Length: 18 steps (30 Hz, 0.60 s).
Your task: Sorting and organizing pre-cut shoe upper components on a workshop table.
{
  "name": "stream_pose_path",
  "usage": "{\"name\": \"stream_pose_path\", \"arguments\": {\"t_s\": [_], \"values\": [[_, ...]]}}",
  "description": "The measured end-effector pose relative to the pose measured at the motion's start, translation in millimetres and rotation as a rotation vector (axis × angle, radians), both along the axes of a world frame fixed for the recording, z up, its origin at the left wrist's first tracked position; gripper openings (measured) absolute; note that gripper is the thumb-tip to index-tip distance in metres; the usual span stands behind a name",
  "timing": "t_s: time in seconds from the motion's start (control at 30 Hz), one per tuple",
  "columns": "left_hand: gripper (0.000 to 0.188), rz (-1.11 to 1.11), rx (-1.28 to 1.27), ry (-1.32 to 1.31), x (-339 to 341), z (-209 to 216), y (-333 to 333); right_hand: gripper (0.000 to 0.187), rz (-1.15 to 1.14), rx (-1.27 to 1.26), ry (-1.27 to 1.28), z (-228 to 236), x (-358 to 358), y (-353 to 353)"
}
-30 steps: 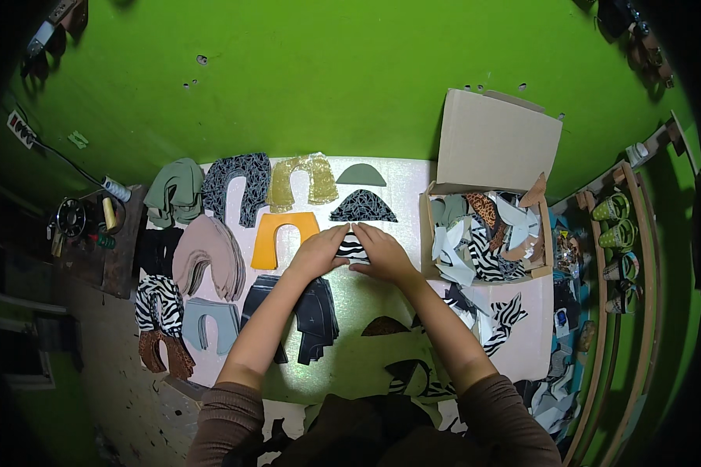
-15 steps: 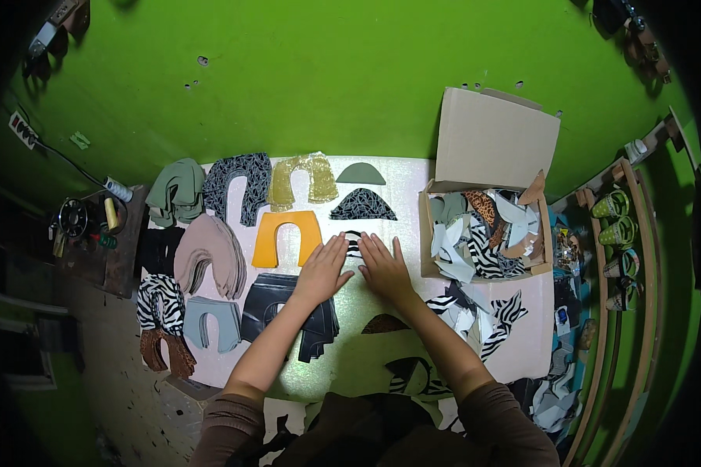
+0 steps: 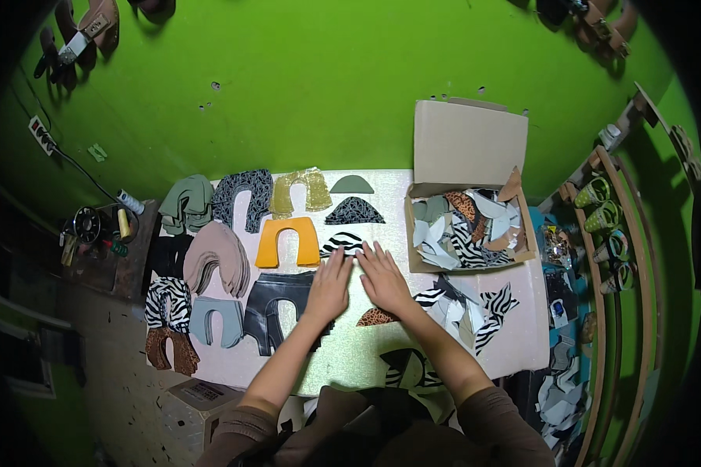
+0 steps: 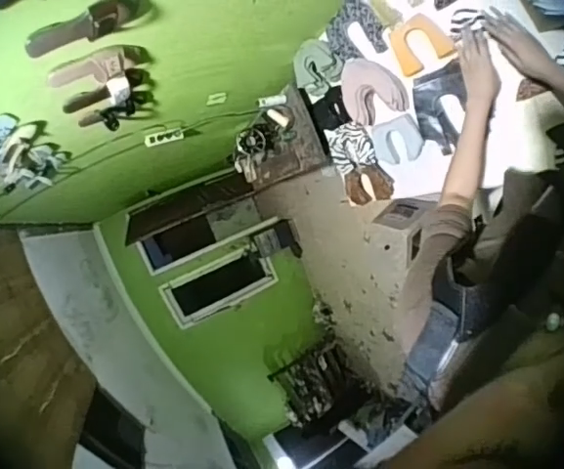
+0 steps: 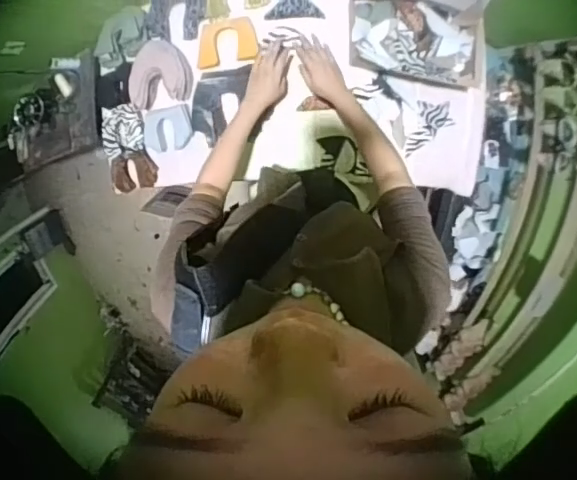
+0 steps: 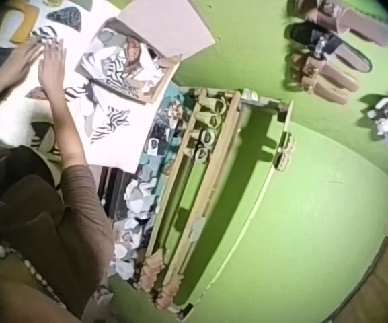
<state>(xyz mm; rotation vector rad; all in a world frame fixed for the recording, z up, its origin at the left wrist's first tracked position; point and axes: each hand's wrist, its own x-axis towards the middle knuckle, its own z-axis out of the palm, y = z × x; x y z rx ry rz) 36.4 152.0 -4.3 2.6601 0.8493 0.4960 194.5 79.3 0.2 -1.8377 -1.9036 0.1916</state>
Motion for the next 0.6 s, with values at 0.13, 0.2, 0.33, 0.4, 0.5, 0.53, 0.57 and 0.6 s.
{"name": "stream_pose_path", "arguments": {"t_s": [0.13,0.2,0.33,0.4,0.5,0.53,0.57,0.6], "values": [[0.056,-0.089,-0.135,-0.067,-1,-1,-62,0.048,0.018,-0.051,0.004,-5,-4,-53],[0.054,-0.093,-0.141,-0.106,-1,-9,-86,0.048,0.01,-0.056,-0.005,-9,-7,-76],[0.052,-0.15,-0.286,-0.137,-1,-10,-118,0.043,-0.036,-0.079,0.044,-17,-6,-119],[0.051,-0.145,-0.406,-0.148,-4,-10,-134,0.038,-0.083,-0.105,0.172,-21,-6,-140],[0.053,-0.142,-0.527,-0.128,-12,-16,-152,0.037,-0.18,-0.165,0.166,-25,-8,-176],[0.059,-0.188,-0.45,-0.057,-14,-18,-157,0.047,-0.2,-0.198,0.108,-34,-5,-185],[0.065,-0.23,-0.38,0.016,-18,-20,-165,0.047,-0.198,-0.21,0.116,-31,-8,-192],[0.065,-0.224,-0.39,0.022,-20,-22,-171,0.056,-0.206,-0.226,0.021,-20,-10,-199]]}}
